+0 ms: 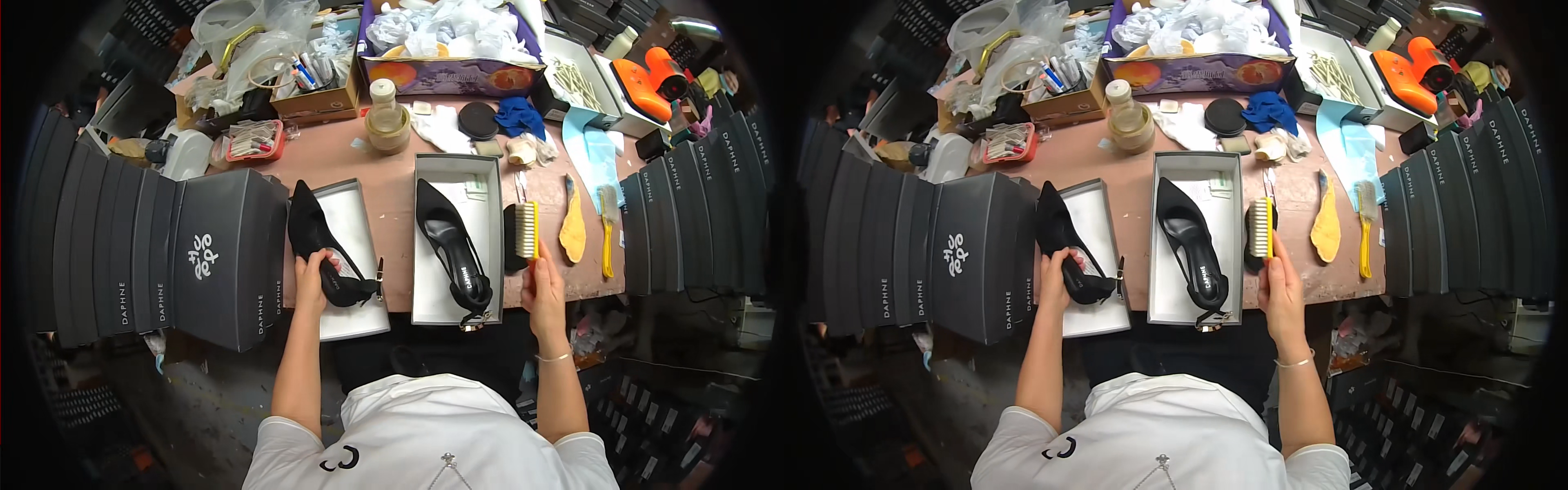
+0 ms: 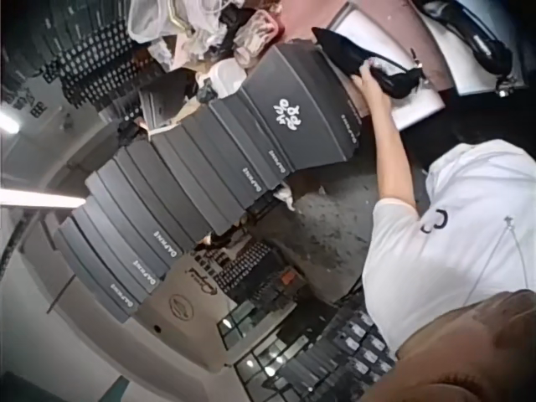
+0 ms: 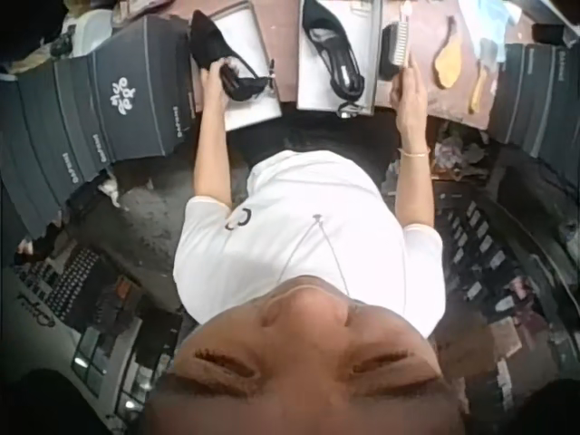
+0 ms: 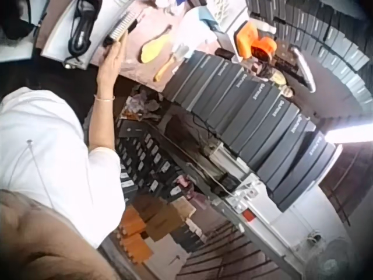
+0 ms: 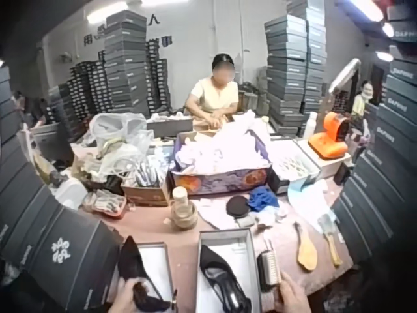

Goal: Cleaning a pair of black high heels with a brush and sponge, then packing them into a shoebox with tissue paper.

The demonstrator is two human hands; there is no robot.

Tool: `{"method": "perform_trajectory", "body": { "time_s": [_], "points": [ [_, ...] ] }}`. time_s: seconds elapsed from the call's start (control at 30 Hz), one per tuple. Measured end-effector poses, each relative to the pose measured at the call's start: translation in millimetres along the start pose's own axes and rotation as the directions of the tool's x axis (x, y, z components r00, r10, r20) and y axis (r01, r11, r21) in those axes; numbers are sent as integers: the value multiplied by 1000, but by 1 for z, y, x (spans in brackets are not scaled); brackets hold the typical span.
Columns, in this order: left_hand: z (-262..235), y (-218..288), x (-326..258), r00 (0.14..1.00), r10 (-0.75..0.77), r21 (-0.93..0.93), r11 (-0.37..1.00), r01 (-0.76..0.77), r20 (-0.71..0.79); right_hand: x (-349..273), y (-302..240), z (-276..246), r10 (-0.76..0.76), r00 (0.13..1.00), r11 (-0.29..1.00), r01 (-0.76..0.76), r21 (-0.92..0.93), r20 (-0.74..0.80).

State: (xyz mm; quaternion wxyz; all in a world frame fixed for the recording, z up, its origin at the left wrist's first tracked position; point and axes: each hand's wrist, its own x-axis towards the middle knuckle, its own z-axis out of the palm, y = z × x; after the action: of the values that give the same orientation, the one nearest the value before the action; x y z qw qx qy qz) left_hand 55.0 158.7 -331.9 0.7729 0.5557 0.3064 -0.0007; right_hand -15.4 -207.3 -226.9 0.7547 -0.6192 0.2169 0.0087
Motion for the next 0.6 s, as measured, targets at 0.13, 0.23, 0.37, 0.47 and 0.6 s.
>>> {"method": "perform_trajectory", "body": {
  "time_s": [0.13,0.23,0.37,0.47,0.6],
  "points": [
    [1,21,-28,936,-230,-268,915,301,266,-29,-9,-6,39,996,982,-23,-185,86],
    [12,41,-61,902,-239,-228,915,334,360,-43,-12,19,32,956,961,51,-272,292],
    [32,37,-91,910,-142,-250,935,252,389,-35,-18,100,-233,659,470,720,-511,715],
    [68,27,-117,991,-66,-256,962,95,119,-14,22,156,-373,672,301,739,-602,639],
    [-6,29,-50,747,29,-54,998,9,665,-39,-4,124,20,560,548,687,-477,829]
  ]
}}
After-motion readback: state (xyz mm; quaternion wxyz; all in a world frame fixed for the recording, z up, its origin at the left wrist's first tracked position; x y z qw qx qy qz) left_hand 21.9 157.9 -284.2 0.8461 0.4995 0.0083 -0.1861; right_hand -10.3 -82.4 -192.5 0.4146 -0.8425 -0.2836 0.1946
